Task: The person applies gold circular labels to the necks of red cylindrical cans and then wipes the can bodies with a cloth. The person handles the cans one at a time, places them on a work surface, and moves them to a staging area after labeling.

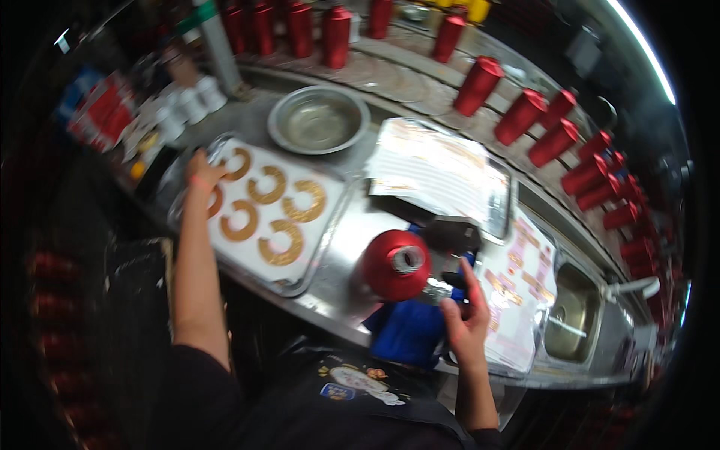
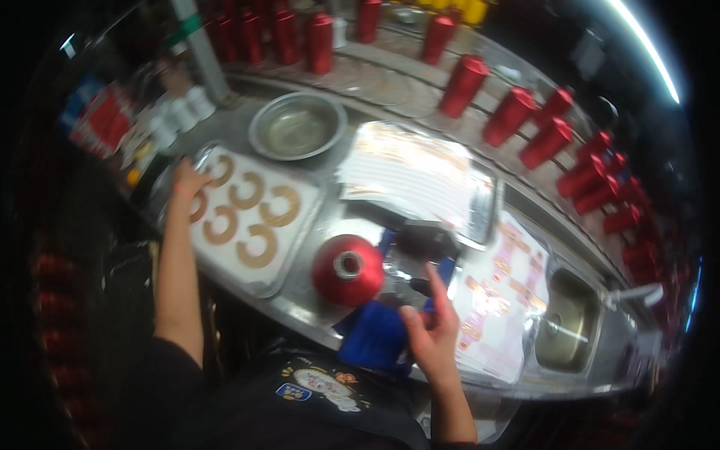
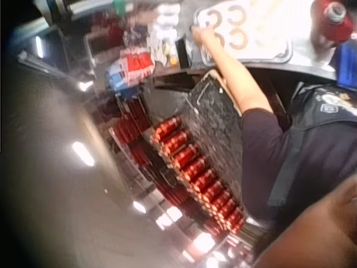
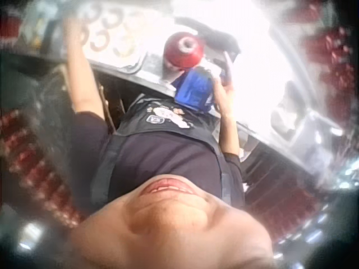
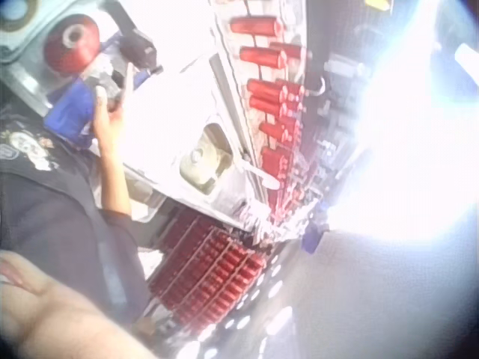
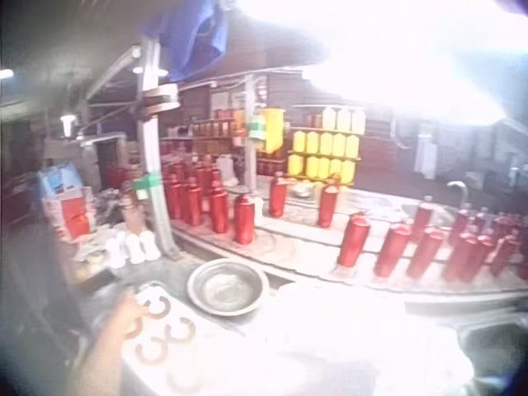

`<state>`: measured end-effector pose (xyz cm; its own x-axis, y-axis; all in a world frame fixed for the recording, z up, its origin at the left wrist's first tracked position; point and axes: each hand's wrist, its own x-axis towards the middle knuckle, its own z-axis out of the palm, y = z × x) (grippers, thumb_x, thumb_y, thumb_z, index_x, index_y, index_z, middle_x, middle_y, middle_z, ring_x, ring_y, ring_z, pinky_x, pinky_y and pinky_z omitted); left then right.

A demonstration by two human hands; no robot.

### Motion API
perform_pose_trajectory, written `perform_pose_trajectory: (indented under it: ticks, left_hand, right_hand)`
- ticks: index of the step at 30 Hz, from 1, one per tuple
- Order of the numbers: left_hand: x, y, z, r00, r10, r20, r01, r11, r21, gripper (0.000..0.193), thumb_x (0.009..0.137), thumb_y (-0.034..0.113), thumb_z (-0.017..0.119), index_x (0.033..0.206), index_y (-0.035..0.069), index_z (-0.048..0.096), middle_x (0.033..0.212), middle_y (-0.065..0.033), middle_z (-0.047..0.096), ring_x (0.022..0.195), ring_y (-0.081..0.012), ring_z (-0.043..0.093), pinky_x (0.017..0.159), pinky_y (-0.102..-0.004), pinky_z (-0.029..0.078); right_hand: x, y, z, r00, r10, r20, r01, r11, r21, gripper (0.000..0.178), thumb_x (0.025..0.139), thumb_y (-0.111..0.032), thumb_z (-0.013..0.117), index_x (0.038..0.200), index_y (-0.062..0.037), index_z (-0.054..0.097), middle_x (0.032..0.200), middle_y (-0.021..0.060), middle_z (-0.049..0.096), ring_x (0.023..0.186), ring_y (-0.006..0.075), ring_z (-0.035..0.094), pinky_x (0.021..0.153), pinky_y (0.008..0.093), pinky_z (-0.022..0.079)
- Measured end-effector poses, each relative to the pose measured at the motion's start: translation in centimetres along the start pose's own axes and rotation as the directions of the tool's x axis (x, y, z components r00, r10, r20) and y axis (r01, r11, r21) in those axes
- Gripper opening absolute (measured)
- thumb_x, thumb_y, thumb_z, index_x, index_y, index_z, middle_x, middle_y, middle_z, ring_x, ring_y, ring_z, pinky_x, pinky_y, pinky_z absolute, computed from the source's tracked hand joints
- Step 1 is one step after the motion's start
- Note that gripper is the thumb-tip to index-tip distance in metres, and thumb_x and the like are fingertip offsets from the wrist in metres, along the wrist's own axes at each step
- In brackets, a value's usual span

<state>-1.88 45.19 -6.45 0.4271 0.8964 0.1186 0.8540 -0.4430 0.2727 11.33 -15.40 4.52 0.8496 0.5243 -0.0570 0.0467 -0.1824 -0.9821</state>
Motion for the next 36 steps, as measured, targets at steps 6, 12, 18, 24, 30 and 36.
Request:
perform_pose_trajectory:
  ticks: [6,12,18,24,30,36]
  left_hand:
    - [6.9,-5.4,7.2,0.999,-0.018,0.048,0.024,0.991,-0.129,0.092,0.065,0.032,0.087,0.140,-0.009,0.050,0.125,-0.0265,0.064,0.114,-0.0360,0.063,0.100,-0.0399,0.051]
    - [11.5,-9.5,10.4,0.991,-0.034,-0.133,0.009,0.983,-0.184,0.079,0.079,0.024,0.078,0.145,-0.007,0.045,0.110,-0.0206,0.069,0.096,-0.0299,0.067,0.090,-0.0374,0.055]
    - [12.3,-10.3,10.7,0.919,0.112,-0.377,-0.100,0.994,0.052,0.072,0.089,0.031,0.073,0.144,-0.007,0.046,0.117,-0.0249,0.070,0.098,-0.0351,0.071,0.089,-0.0404,0.056]
    - [12.0,-7.5,7.3,0.954,0.158,-0.256,-0.210,0.959,-0.189,0.059,0.092,0.026,0.069,0.137,-0.008,0.054,0.112,-0.0254,0.071,0.095,-0.0349,0.071,0.087,-0.0404,0.055]
    - [1.6,9.1,-2.6,0.971,0.240,-0.006,-0.188,0.741,-0.644,0.029,0.087,0.010,0.074,0.094,0.006,0.046,0.088,-0.0059,0.069,0.072,-0.0106,0.060,0.058,-0.0261,0.047]
    - [-17.9,26.9,-15.7,0.783,0.619,-0.057,-0.128,0.071,-0.989,0.027,0.086,0.011,0.079,0.107,0.005,0.061,0.092,-0.0045,0.074,0.077,-0.0091,0.068,0.060,-0.0200,0.050]
  right_hand:
    - [0.0,2.2,-0.9,0.993,-0.106,0.048,0.112,0.979,-0.171,0.074,0.094,-0.026,0.075,0.158,-0.0187,0.039,0.113,0.0099,0.061,0.073,0.0104,0.052,0.063,0.0261,0.047]
    - [-0.4,4.3,-0.4,0.949,-0.308,-0.060,0.294,0.939,-0.177,0.073,0.097,-0.033,0.069,0.158,-0.0137,0.037,0.097,0.0159,0.059,0.088,0.0294,0.060,0.081,0.0383,0.048]
    - [-1.0,5.3,-1.0,0.953,-0.296,-0.067,0.280,0.943,-0.182,0.071,0.097,-0.031,0.069,0.158,-0.0111,0.037,0.096,0.0169,0.060,0.088,0.0296,0.059,0.081,0.0389,0.048]
    - [-1.1,4.8,-1.7,0.947,-0.305,-0.099,0.284,0.942,-0.182,0.069,0.097,-0.028,0.069,0.157,-0.0124,0.039,0.102,0.0171,0.063,0.071,0.0203,0.056,0.070,0.0345,0.048]
    - [-0.7,2.7,-2.6,0.992,-0.116,-0.044,0.115,0.993,-0.028,0.060,0.098,-0.018,0.070,0.153,-0.0109,0.047,0.130,0.0107,0.064,0.069,0.0026,0.054,0.063,0.0239,0.048]
    - [1.0,-0.4,-0.8,0.970,-0.240,-0.040,0.243,0.961,0.133,0.035,0.100,-0.011,0.065,0.133,0.0003,0.064,0.097,-0.0004,0.066,0.077,0.0005,0.053,0.068,0.0171,0.043]
